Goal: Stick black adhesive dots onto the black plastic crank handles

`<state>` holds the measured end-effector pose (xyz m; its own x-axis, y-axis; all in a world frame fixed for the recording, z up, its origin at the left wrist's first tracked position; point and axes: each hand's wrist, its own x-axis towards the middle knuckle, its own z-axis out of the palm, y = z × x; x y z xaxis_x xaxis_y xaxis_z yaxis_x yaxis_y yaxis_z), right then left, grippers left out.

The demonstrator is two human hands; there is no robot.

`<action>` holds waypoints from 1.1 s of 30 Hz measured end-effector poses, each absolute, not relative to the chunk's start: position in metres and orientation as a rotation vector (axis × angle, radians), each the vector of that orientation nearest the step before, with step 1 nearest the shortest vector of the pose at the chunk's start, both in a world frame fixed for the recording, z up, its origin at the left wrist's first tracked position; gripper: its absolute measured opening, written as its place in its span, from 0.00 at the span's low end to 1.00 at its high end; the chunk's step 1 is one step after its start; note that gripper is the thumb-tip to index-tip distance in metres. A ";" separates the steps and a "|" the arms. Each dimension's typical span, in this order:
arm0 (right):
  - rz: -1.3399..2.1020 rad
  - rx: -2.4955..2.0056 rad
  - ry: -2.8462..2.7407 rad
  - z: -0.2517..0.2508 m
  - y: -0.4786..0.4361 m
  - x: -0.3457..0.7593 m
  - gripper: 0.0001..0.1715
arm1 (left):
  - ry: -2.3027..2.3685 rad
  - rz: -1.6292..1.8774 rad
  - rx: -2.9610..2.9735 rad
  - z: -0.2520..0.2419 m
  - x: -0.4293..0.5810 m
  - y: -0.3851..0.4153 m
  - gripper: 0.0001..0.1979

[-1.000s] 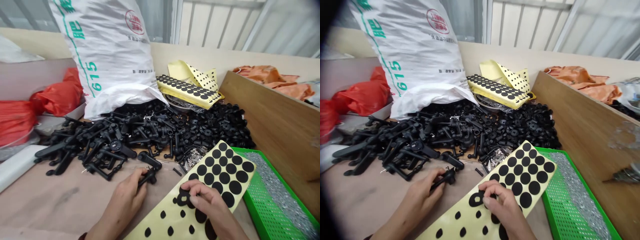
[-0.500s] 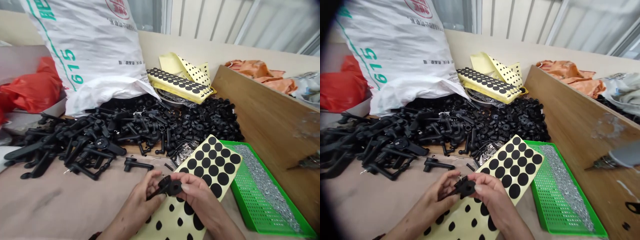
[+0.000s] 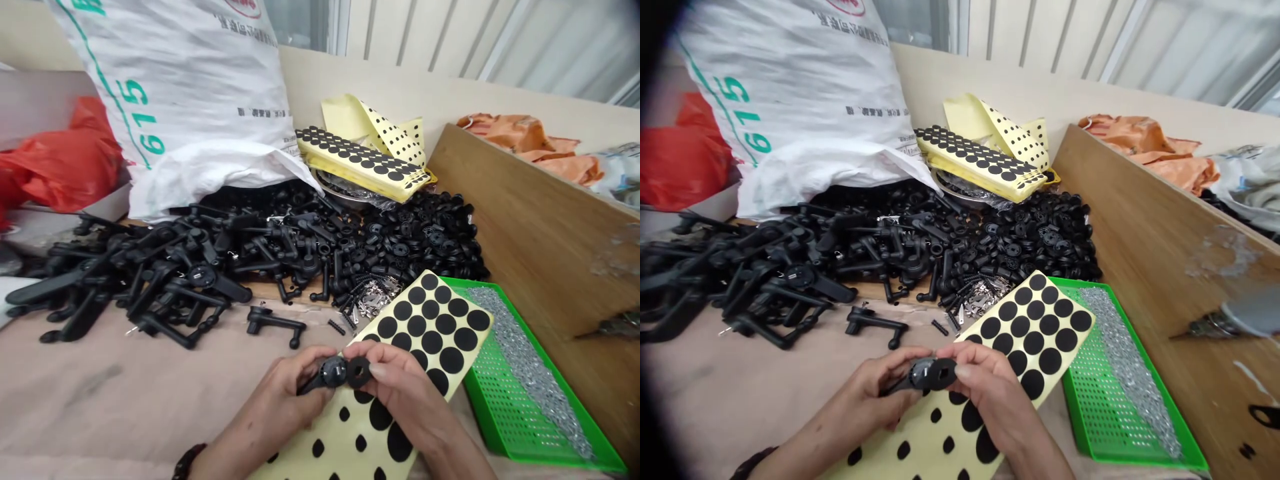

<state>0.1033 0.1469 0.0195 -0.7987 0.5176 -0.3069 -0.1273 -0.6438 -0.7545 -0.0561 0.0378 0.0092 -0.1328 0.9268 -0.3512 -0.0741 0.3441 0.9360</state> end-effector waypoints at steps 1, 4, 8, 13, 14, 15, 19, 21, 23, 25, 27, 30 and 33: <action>2.443 -0.738 -1.089 0.019 0.147 0.104 0.06 | 1.462 1.049 0.879 0.007 -0.056 0.037 0.20; 2.414 -0.758 -1.176 0.017 0.146 0.105 0.07 | 1.456 1.049 0.909 0.005 -0.056 0.037 0.20; 2.354 -0.788 -1.283 0.015 0.145 0.105 0.08 | 1.397 1.057 0.857 0.011 -0.056 0.037 0.22; 2.249 -0.829 -1.407 0.017 0.144 0.102 0.09 | 1.394 1.073 0.845 0.020 -0.056 0.038 0.20; 2.241 -0.835 -1.417 0.018 0.144 0.102 0.09 | 1.400 1.074 0.852 0.021 -0.056 0.038 0.19; 2.235 -0.842 -1.421 0.018 0.143 0.101 0.09 | 1.407 1.074 0.861 0.023 -0.056 0.037 0.19; 2.210 -0.870 -1.430 0.019 0.141 0.100 0.08 | 1.462 1.064 0.898 0.029 -0.057 0.037 0.17; 2.197 -0.872 -1.446 0.019 0.141 0.100 0.07 | 1.483 1.064 0.919 0.031 -0.057 0.036 0.17; 2.185 -0.874 -1.462 0.018 0.141 0.100 0.07 | 1.498 1.072 0.941 0.032 -0.057 0.036 0.17; 2.172 -0.872 -1.474 0.017 0.141 0.100 0.06 | 1.514 1.078 0.968 0.032 -0.056 0.035 0.18; 2.160 -0.865 -1.483 0.017 0.141 0.100 0.06 | 1.522 1.075 0.993 0.033 -0.056 0.034 0.18; 2.144 -0.869 -1.499 0.016 0.140 0.100 0.06 | 1.533 1.060 1.000 0.034 -0.055 0.032 0.18; 2.130 -0.882 -1.511 0.016 0.140 0.100 0.07 | 1.562 1.035 0.964 0.034 -0.055 0.030 0.18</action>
